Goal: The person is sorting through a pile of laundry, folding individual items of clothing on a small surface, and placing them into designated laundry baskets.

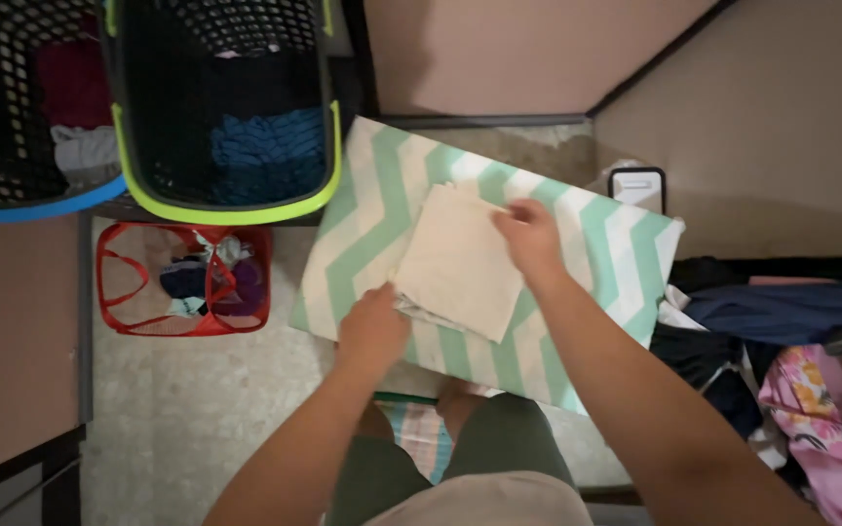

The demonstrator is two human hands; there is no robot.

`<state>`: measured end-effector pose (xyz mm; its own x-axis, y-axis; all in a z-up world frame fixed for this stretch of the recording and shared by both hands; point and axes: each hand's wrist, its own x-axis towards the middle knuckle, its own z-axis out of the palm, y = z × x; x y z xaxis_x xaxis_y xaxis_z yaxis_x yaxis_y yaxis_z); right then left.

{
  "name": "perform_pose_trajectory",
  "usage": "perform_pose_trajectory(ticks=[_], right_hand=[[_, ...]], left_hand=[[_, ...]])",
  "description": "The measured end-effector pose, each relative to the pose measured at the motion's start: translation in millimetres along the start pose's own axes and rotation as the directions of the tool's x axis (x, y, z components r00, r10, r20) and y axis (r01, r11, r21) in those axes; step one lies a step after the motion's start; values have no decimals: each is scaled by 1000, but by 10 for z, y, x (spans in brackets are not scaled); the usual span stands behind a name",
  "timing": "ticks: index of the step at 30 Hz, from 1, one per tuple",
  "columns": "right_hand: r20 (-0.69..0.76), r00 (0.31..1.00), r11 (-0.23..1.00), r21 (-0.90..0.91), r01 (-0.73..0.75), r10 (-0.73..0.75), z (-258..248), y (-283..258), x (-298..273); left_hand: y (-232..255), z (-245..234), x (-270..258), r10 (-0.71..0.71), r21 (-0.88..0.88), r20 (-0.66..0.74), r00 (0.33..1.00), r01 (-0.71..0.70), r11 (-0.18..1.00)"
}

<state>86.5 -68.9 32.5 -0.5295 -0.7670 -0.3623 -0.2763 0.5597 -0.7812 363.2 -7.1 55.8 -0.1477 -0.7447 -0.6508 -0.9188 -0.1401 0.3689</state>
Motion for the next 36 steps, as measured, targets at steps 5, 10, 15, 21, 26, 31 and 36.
perform_pose_trajectory(ticks=[5,10,15,21,26,31,36], right_hand=[[-16,980,969,-145,-201,200,-384,796,-10],[180,903,912,-210,-353,391,-301,530,-634],[210,854,876,-34,-481,476,-339,123,-902],[430,816,831,224,-510,385,-485,-97,-897],[503,855,906,293,-304,124,-661,-1013,-1362],[598,801,986,146,-79,-24,-596,-1318,-1636],[714,685,942,-112,316,-145,-175,-1468,-1887]], left_hand=[[355,3,259,-17,-84,-80,997,10,996],[502,37,666,-140,-194,-124,982,114,974],[699,79,710,-143,-219,80,986,157,963],[509,72,500,-137,23,42,990,136,990],[846,-619,-420,63,-478,151,987,17,878],[1105,-1451,-1201,160,-863,385,909,293,413],[793,-1705,-1372,104,-919,392,914,385,80]])
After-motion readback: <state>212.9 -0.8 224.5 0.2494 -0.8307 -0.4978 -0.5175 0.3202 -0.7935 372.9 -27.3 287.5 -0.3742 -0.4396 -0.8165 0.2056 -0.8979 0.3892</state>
